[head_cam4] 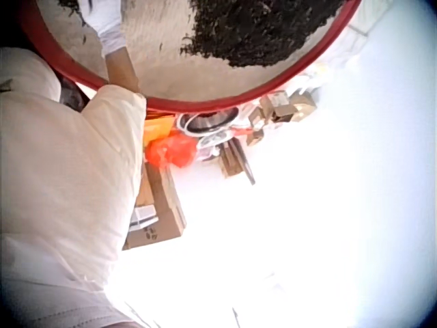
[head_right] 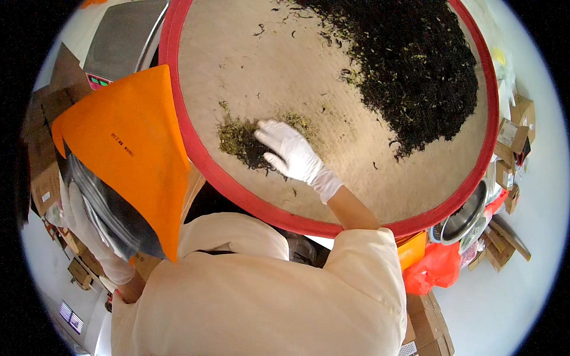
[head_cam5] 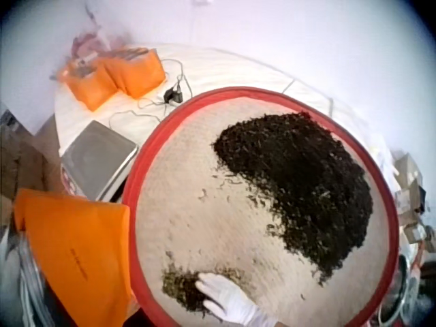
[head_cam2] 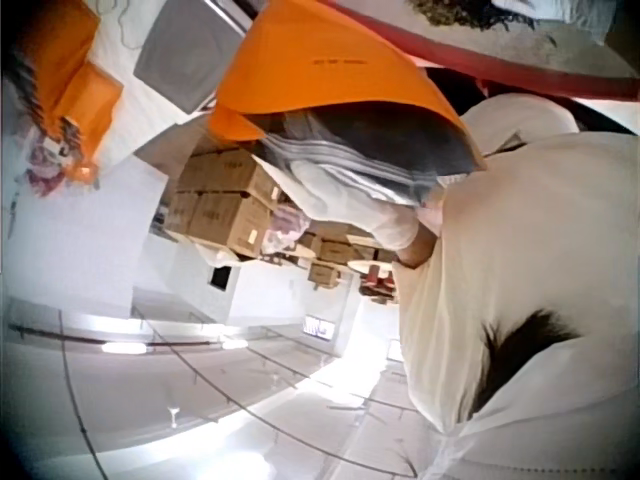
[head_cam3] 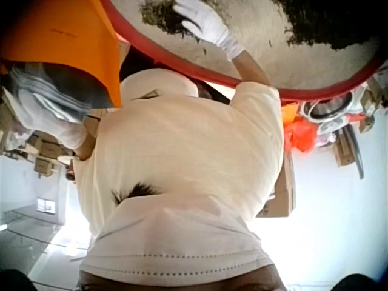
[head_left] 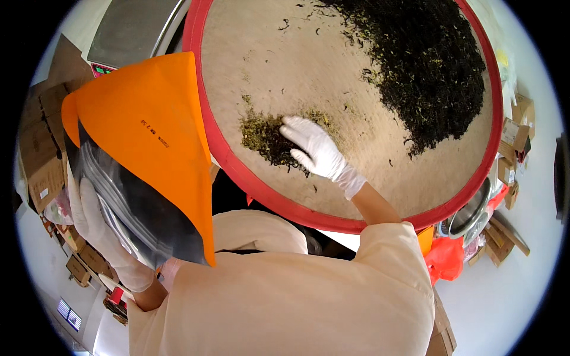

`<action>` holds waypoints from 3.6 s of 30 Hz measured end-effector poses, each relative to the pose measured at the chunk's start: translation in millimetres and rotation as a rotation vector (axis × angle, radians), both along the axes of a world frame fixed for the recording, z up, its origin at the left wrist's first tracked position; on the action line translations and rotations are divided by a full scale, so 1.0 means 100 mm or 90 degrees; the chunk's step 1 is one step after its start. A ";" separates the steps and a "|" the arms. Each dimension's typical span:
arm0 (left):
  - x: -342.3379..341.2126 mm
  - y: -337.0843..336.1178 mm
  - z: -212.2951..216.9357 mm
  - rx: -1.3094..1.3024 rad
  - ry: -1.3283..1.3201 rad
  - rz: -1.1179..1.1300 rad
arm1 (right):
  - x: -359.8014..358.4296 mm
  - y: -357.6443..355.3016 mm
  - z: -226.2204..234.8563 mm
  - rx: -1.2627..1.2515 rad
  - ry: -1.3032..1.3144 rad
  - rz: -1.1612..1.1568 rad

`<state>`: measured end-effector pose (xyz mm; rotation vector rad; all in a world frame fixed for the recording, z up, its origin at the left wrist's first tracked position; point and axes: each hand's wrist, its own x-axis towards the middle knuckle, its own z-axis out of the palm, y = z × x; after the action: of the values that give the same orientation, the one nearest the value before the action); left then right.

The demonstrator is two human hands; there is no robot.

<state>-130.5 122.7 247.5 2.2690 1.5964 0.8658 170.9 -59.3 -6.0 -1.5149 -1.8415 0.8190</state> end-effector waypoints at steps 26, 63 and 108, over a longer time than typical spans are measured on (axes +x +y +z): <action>0.49 -0.15 0.26 -0.210 -0.471 0.135 | -0.47 0.03 -0.10 0.098 -0.028 -0.240; 1.37 -0.14 -0.21 -0.463 -0.171 -0.340 | -0.48 0.14 2.64 -0.078 0.510 -0.545; 0.92 0.35 0.28 -0.341 -0.362 -0.238 | -0.78 -0.18 0.34 -0.109 0.092 -0.748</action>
<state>-38.6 157.6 275.0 1.6609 0.9609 0.7686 92.8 -77.6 27.6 -2.1534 -0.5317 0.4549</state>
